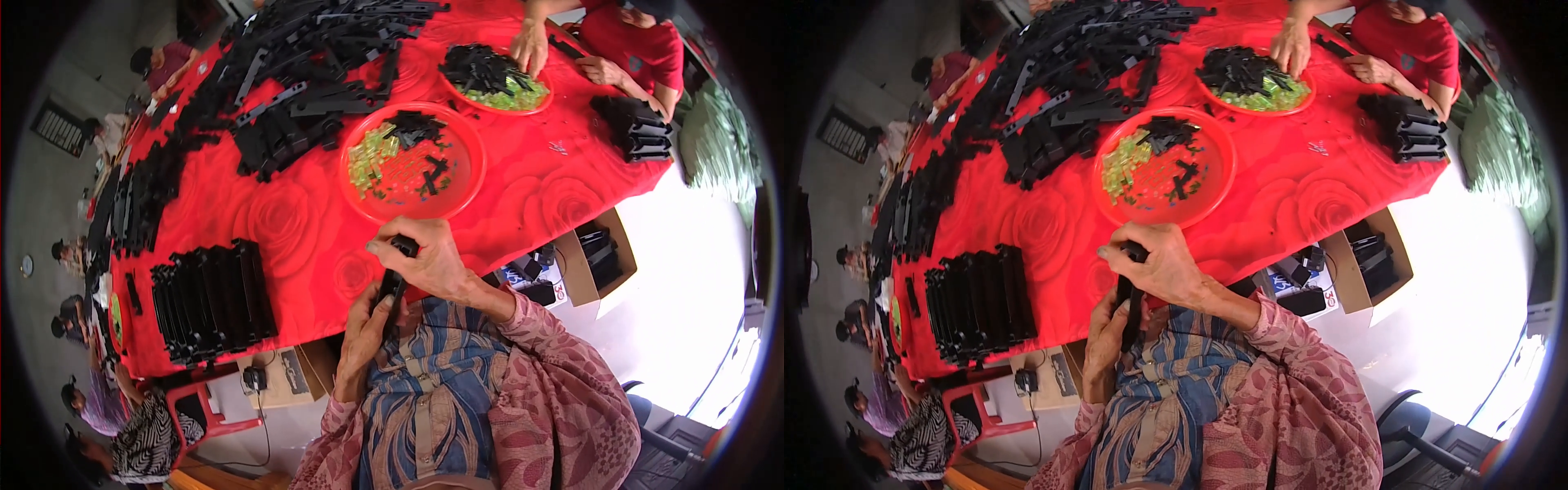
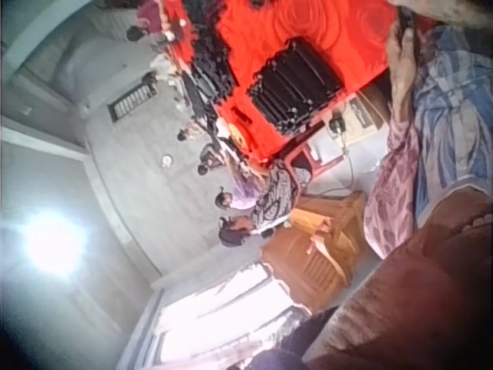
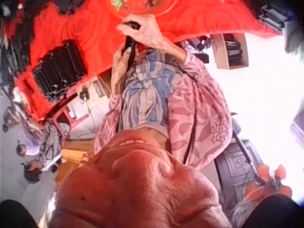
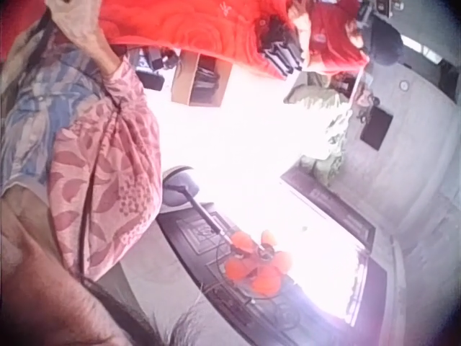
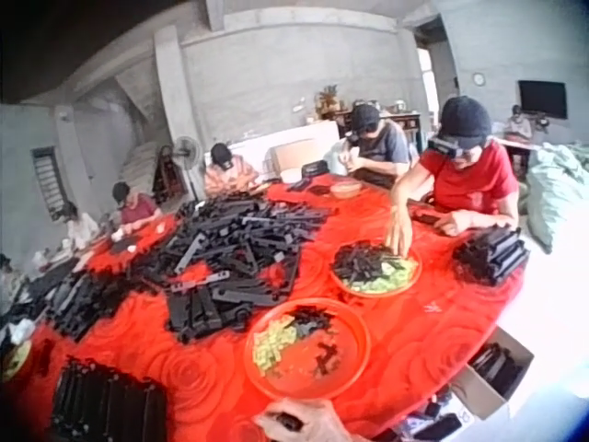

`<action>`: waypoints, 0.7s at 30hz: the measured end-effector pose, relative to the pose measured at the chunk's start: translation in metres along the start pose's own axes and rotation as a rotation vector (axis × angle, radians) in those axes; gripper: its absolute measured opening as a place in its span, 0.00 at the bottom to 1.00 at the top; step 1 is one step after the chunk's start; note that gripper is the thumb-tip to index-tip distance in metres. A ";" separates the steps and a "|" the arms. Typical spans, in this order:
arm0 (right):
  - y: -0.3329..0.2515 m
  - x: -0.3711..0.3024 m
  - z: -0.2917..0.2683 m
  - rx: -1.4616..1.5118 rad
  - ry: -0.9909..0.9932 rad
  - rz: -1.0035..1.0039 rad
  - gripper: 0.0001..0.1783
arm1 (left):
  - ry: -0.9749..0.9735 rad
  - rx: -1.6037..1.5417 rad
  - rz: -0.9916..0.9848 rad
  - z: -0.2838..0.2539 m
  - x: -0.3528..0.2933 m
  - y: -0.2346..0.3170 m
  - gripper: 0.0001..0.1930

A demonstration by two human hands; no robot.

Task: The person assembles plastic components by inserting small pieces into black plastic frames by hand and placing the completed frames onto a stack on the table.

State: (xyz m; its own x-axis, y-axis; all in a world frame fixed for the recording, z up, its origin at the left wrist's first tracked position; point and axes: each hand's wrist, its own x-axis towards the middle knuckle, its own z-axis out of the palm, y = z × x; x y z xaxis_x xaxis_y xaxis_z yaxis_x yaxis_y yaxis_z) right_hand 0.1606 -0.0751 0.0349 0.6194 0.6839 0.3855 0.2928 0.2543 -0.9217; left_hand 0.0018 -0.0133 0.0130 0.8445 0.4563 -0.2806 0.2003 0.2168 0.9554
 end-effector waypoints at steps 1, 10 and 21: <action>0.001 0.000 -0.002 -0.007 0.001 -0.016 0.06 | -0.015 -0.027 -0.015 0.000 -0.001 0.002 0.09; 0.003 -0.001 0.006 0.041 0.016 -0.060 0.06 | -0.027 -0.019 -0.010 -0.003 -0.003 -0.004 0.13; -0.003 -0.008 0.016 -0.060 0.017 0.033 0.08 | 0.048 -0.069 -0.021 0.002 -0.006 -0.023 0.06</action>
State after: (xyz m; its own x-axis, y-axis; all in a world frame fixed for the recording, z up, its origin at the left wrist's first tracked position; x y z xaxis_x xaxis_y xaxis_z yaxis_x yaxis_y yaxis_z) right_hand 0.1431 -0.0709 0.0342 0.6420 0.6792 0.3557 0.3144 0.1899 -0.9301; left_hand -0.0070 -0.0222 -0.0067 0.8152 0.4919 -0.3057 0.1810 0.2851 0.9413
